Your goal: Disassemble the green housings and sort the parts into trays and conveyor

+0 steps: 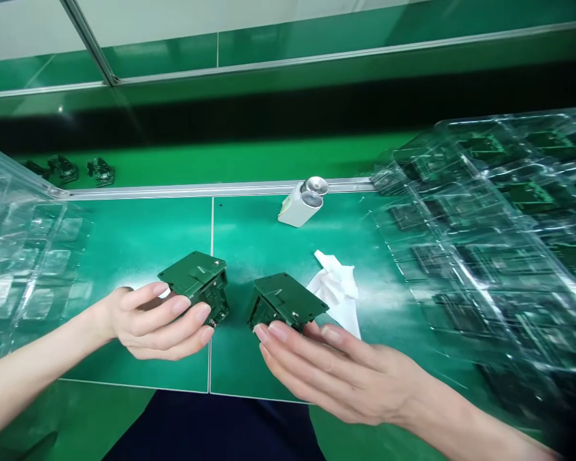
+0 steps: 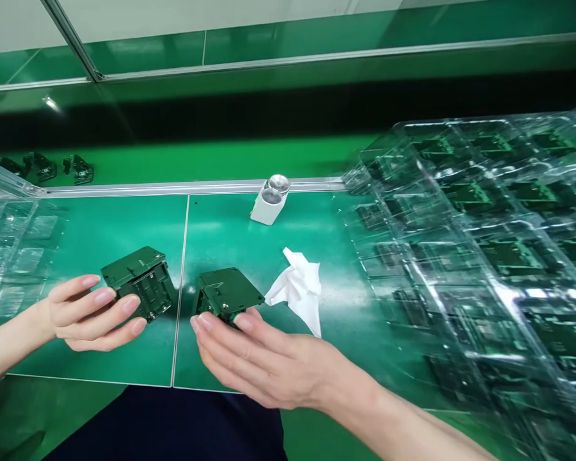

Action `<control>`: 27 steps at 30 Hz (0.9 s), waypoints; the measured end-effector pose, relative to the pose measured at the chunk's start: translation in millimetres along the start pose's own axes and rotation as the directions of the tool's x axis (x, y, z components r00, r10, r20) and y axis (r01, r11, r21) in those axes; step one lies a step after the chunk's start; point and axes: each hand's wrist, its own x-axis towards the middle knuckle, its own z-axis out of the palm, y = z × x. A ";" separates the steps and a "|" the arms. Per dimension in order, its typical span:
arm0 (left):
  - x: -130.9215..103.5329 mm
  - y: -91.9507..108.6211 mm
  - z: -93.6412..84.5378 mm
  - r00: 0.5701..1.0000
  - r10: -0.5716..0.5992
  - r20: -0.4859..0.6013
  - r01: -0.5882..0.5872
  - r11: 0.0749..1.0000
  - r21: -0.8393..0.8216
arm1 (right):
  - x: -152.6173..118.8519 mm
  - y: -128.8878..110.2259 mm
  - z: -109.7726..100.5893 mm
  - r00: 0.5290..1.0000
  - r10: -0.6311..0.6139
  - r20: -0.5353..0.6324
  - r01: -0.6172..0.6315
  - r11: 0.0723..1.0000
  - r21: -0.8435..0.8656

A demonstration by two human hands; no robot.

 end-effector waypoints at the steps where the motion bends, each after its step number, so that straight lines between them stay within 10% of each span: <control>1: -0.3 1.5 2.0 0.997 -0.073 -0.014 0.073 0.996 -0.042 | 0.3 -0.5 1.7 0.998 0.051 -0.035 -0.050 0.998 0.026; 3: -0.2 8.6 9.0 0.932 -0.361 -0.026 0.350 0.916 -0.195 | 0.0 -2.8 7.3 0.961 0.266 -0.079 -0.252 0.956 0.152; 4: 0.9 14.1 13.7 0.835 -0.550 -0.019 0.520 0.800 -0.299 | -0.2 -4.8 11.5 0.899 0.432 -0.072 -0.402 0.879 0.258; 6: 6.2 27.3 24.3 0.483 -0.873 0.068 0.751 0.373 -0.544 | 0.4 -10.4 23.1 0.647 0.761 0.053 -0.655 0.518 0.550; 9: 21.5 43.8 39.1 -0.121 -0.901 0.416 0.469 -0.421 -0.776 | 7.3 -21.2 45.5 0.206 0.883 0.421 -0.408 -0.314 0.857; 11: 33.0 48.5 47.0 -0.307 -0.715 0.628 0.073 -0.675 -0.734 | 16.5 -28.0 58.9 0.075 0.769 0.635 0.029 -0.639 0.769; 15: 47.6 49.5 57.7 -0.354 -0.495 0.794 -0.378 -0.701 -0.605 | 37.3 -34.7 71.0 0.029 0.528 0.849 0.535 -0.726 0.433; 20: 52.1 51.3 63.2 -0.353 -0.426 0.833 -0.523 -0.648 -0.554 | 50.1 -32.2 71.3 0.041 0.463 0.885 0.606 -0.716 0.347; 24: 42.7 50.6 68.4 -0.316 -0.498 0.807 -0.374 -0.716 -0.589 | 40.9 -33.9 77.1 -0.027 0.556 0.831 0.468 -0.727 0.502; 27: 18.5 51.5 68.8 -0.280 -0.692 0.665 0.082 -0.707 -0.702 | 19.4 -39.1 82.8 -0.095 0.764 0.638 0.088 -0.632 0.770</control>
